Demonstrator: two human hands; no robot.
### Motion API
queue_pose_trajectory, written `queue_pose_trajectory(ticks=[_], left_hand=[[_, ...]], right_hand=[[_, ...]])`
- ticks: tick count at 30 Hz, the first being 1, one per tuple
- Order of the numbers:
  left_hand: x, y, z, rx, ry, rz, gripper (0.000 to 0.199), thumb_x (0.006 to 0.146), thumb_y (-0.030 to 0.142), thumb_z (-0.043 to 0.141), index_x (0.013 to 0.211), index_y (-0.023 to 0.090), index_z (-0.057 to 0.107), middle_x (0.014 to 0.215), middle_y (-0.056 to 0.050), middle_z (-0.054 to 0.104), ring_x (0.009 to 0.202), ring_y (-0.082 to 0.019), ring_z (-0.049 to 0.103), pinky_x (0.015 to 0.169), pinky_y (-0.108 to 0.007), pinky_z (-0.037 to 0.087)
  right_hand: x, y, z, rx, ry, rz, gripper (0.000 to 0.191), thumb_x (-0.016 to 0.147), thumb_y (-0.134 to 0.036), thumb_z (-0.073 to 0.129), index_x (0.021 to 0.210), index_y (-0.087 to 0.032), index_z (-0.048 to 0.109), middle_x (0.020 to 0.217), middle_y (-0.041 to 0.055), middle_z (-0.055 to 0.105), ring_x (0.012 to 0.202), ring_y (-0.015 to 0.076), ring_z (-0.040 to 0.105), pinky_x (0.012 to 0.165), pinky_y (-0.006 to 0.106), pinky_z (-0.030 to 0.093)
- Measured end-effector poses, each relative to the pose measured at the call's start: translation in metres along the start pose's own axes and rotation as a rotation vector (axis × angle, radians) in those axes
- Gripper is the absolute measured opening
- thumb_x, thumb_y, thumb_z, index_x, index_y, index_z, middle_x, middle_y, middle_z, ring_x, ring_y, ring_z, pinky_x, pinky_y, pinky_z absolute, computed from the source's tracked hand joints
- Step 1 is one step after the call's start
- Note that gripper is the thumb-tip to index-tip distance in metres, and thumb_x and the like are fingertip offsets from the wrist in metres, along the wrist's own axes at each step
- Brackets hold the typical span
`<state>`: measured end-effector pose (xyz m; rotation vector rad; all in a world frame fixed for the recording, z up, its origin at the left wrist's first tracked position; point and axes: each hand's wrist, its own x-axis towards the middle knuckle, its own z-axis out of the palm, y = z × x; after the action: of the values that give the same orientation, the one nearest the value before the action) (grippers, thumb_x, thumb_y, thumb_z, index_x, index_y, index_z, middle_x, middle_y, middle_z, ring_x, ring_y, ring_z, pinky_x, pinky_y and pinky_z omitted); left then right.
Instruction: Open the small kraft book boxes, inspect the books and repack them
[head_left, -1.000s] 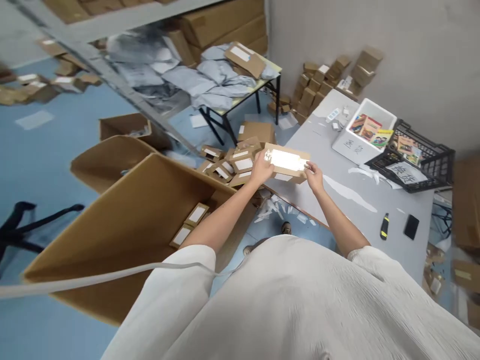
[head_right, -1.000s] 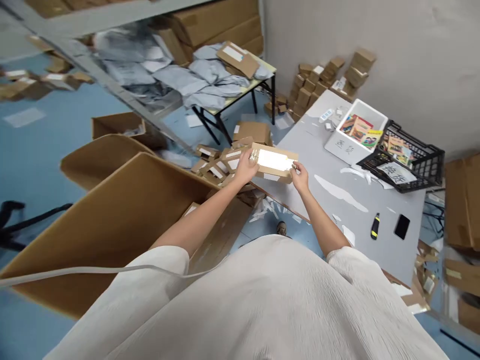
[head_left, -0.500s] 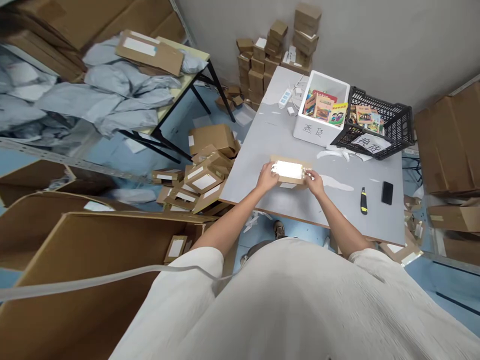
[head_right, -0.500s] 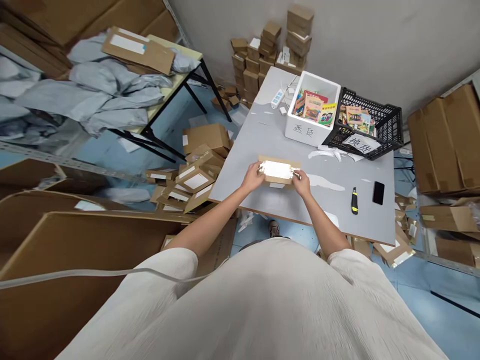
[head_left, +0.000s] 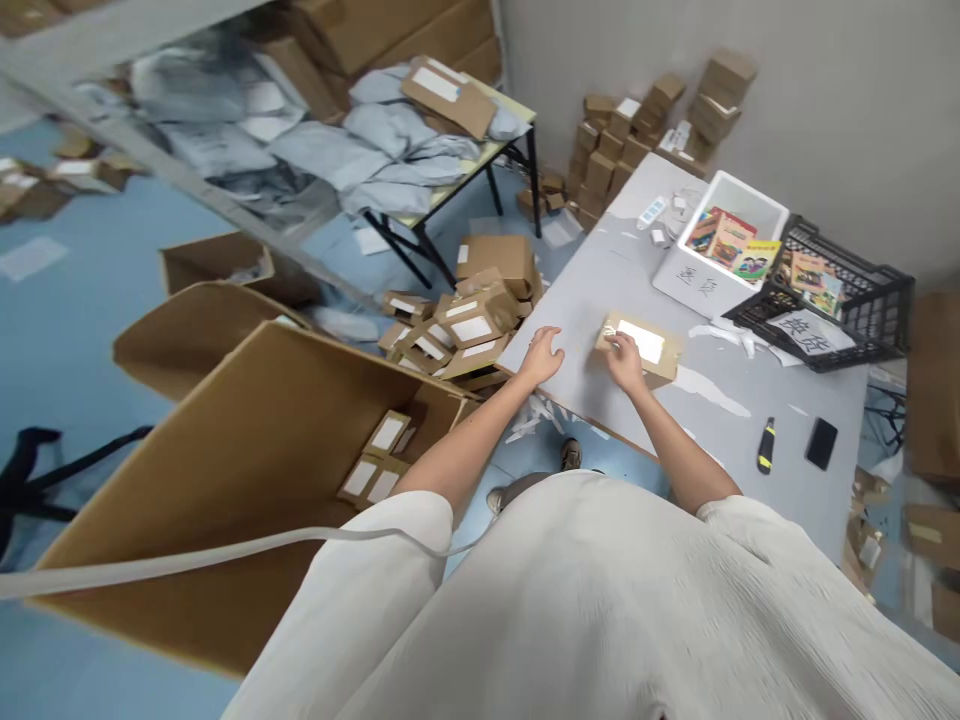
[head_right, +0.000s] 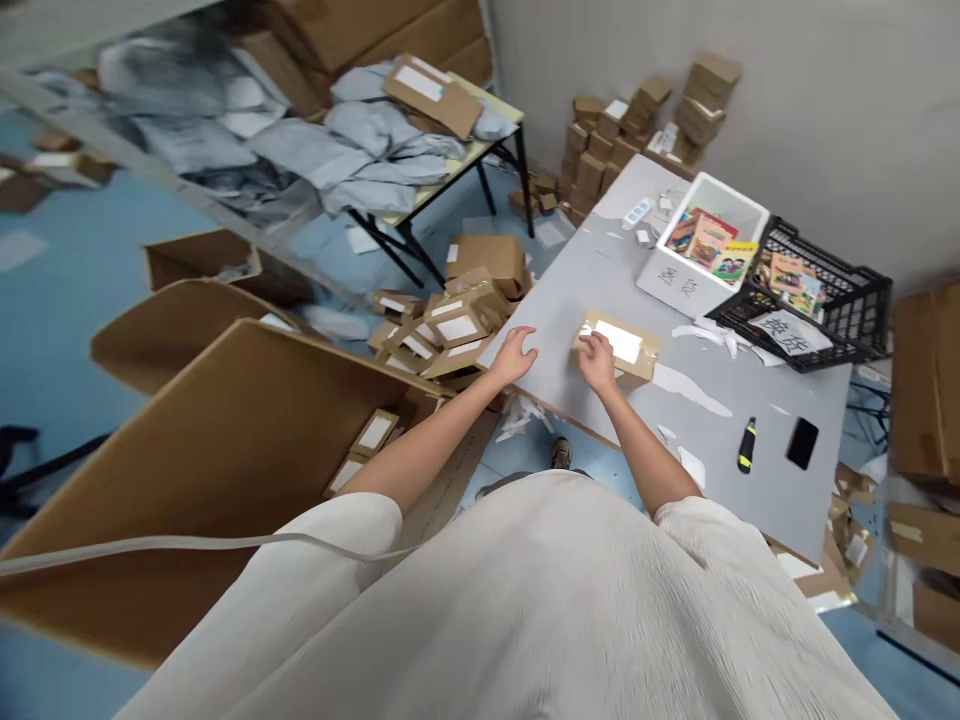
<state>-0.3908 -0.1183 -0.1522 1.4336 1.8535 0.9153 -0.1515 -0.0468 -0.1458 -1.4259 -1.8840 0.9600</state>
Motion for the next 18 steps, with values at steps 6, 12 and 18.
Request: queue_pose_trajectory(ticks=[6, 12, 18], left_hand=[[-0.062, -0.046, -0.063, -0.027, 0.195, -0.126, 0.058, 0.089, 0.012, 0.062, 0.147, 0.019, 0.067, 0.158, -0.015, 0.063, 0.157, -0.032, 0.055, 0.140, -0.051, 0.038], [-0.152, -0.106, -0.118, -0.054, 0.371, -0.268, 0.056, 0.091, 0.015, 0.064, 0.147, 0.019, 0.068, 0.157, -0.016, 0.063, 0.154, -0.033, 0.058, 0.139, -0.052, 0.040], [-0.248, -0.167, -0.148, -0.105, 0.508, -0.535, 0.056, 0.090, 0.014, 0.064, 0.145, 0.019, 0.069, 0.157, -0.017, 0.063, 0.150, -0.033, 0.062, 0.138, -0.050, 0.043]], right_hand=[[-0.009, -0.064, 0.082, 0.084, -0.296, -0.160, 0.030, 0.093, -0.031, 0.063, 0.116, -0.024, 0.082, 0.136, 0.0117, 0.079, 0.134, 0.0294, 0.069, 0.122, 0.049, 0.054], [-0.048, -0.120, 0.173, 0.122, -0.544, -0.227, 0.029, 0.093, -0.035, 0.063, 0.111, -0.023, 0.082, 0.122, 0.0101, 0.083, 0.114, 0.0272, 0.075, 0.112, 0.046, 0.060], [-0.096, -0.156, 0.249, 0.058, -0.798, -0.303, 0.025, 0.095, -0.037, 0.067, 0.109, -0.024, 0.083, 0.118, 0.0075, 0.084, 0.108, 0.0248, 0.076, 0.115, 0.045, 0.059]])
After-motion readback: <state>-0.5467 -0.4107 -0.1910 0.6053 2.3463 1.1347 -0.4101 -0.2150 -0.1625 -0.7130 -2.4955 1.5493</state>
